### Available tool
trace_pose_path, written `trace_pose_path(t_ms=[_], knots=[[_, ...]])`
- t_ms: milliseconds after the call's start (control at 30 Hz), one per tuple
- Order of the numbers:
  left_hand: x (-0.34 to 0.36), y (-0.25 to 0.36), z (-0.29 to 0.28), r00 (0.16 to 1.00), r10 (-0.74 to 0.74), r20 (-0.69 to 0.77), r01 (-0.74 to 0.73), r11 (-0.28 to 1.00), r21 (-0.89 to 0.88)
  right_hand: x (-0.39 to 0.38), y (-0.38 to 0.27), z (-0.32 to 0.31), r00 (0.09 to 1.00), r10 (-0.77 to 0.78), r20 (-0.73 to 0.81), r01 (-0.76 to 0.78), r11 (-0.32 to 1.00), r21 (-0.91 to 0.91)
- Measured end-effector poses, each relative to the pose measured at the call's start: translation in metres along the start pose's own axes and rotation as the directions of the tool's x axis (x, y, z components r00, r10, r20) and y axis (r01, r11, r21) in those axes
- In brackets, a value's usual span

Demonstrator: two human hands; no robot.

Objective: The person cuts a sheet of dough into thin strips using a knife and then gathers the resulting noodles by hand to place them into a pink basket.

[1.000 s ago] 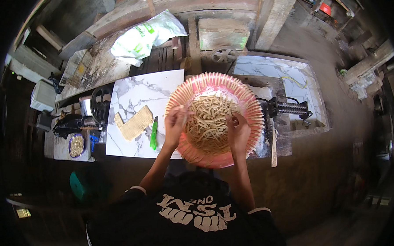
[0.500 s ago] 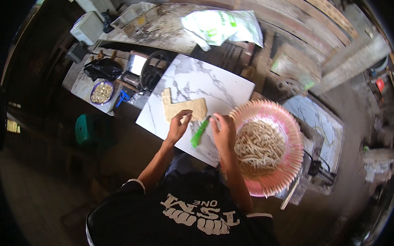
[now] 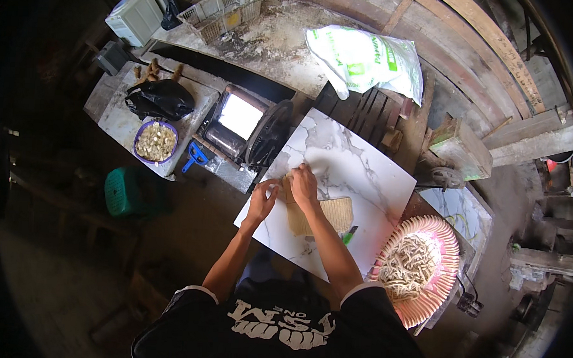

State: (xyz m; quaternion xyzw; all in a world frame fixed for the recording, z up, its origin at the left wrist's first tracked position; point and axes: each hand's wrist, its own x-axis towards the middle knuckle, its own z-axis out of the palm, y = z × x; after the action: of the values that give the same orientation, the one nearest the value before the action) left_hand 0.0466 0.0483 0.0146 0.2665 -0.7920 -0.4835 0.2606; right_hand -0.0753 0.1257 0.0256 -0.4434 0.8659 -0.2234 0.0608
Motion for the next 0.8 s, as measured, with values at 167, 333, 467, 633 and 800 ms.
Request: trace_pose_path(t_ms=[167,333,467,633,800], knots=[[-0.007,0.006,-0.008,0.999,-0.030,0.042,0.030,0.999,0.014,-0.009,0.000,0.001,0.994,0.094,-0.048,-0.090,0.994,0.069],[0.000,0.012,-0.016,0.998,-0.004,0.061,0.007,0.999,-0.045,-0.010,0.007,-0.011,0.988,0.114,0.101,-0.132,0.970,0.202],[0.009,0.013,-0.017,0.988,-0.038,0.147,0.044,0.998,-0.038,-0.018,0.011,-0.019,0.998,0.065,-0.020,-0.057,0.957,0.286],[0.017,0.034,-0.019,0.973,-0.042,0.229,0.064,0.994,-0.090,-0.029,-0.002,-0.045,0.991,0.104,-0.088,-0.059,0.909,0.413],[0.028,0.046,-0.011,0.887,0.217,0.407,-0.147,0.970,-0.195,-0.039,-0.024,-0.080,0.979,0.148,-0.139,-0.060,0.866,0.497]])
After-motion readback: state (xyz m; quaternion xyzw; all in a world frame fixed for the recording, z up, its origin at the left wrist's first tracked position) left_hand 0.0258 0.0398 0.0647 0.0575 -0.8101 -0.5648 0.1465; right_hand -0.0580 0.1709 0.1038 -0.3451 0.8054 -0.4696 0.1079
